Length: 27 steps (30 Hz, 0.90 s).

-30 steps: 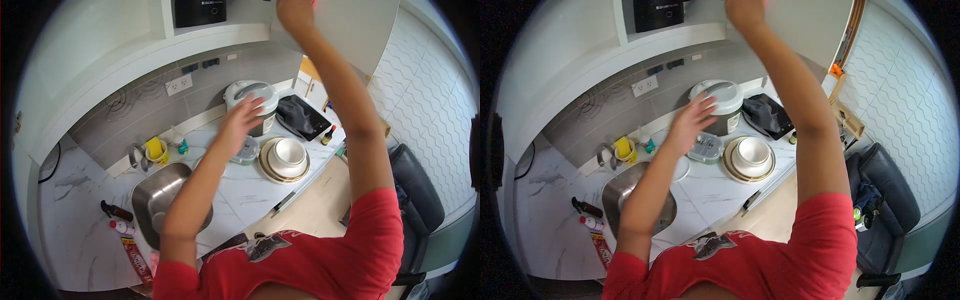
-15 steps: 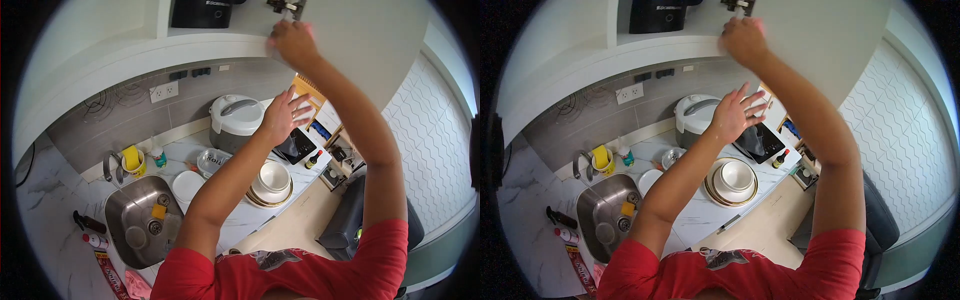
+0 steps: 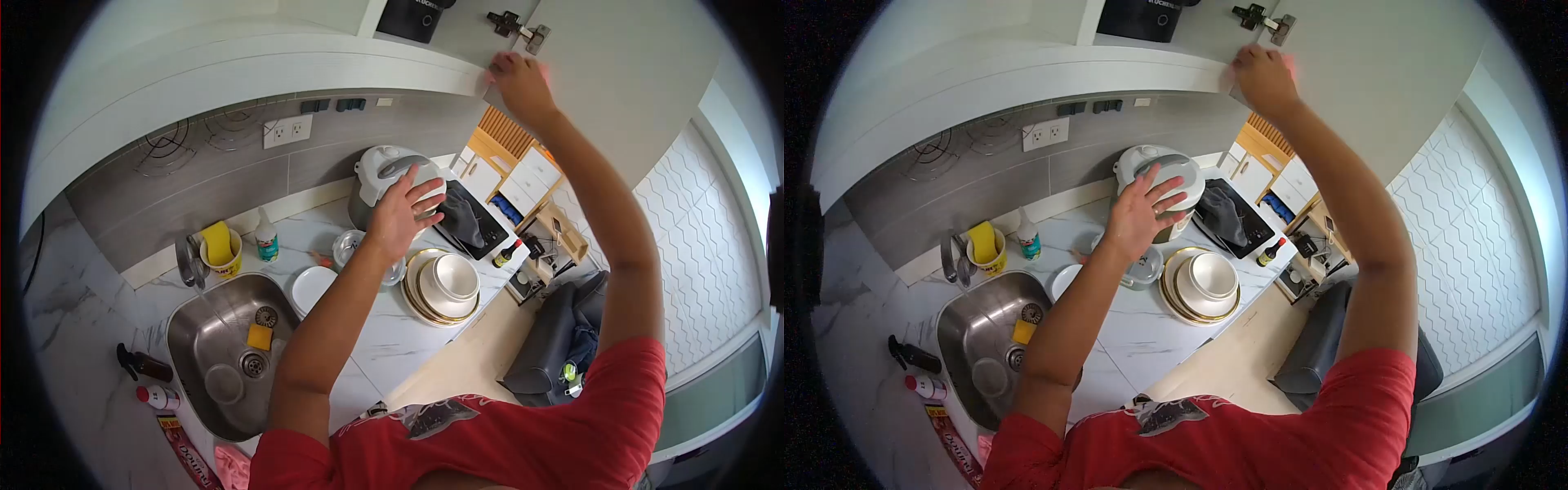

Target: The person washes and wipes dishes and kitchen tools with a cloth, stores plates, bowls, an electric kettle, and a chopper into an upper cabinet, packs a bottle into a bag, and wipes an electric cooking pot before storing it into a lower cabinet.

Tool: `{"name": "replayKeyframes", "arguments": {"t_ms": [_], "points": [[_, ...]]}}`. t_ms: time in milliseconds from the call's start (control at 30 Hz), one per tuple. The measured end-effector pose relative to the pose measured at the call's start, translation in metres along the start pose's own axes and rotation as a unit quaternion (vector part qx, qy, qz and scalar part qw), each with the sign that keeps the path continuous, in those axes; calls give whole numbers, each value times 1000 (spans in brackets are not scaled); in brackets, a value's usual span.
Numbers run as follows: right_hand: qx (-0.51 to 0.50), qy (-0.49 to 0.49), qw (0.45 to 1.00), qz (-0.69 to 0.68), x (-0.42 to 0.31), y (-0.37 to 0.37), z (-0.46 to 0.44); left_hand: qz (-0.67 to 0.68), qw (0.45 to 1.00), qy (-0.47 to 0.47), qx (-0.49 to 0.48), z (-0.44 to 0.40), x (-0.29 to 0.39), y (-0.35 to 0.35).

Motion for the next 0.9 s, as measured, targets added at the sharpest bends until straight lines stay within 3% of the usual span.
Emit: {"name": "replayKeyframes", "arguments": {"t_ms": [100, 267, 400, 500, 533, 633, 767, 833, 900], "points": [[-43, 25, 995, -91, -17, -4, 36, 4, 1000, -12, 25, 24, 17, 34], [-107, -37, 991, 65, 36, -14, -28, 3, 999, 2, 54, 32, 20, 43], [-151, 5, 988, 15, 18, -32, -18, 17, 1000, -4, 19, 35, 11, 50], [-64, -74, 995, 23, 40, -1, -23, 16, 999, 16, 25, 37, 4, 53], [8, -85, 994, 66, 27, 9, -11, 18, 999, 15, 30, 38, 7, 55], [50, -58, 997, 2, -33, 8, 27, 14, 999, 9, 52, 43, 12, 55], [23, -83, 992, -88, -24, 8, 28, -10, 999, 18, 43, 20, 0, 34], [-38, 37, 993, -104, -36, 16, 46, -12, 999, 28, 35, 8, -5, 22], [-20, 49, 993, -109, -37, 28, 74, -17, 999, 36, 19, 5, -7, 11]]}}
Point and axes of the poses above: each hand's wrist, its own z-axis away from the middle knuckle, its own y-axis out of the back of the hand, x = y × z, the point moved 10 cm from there along -z, towards the middle knuckle, and after that the axes turned 6 degrees about y, right-handed, at the moved point
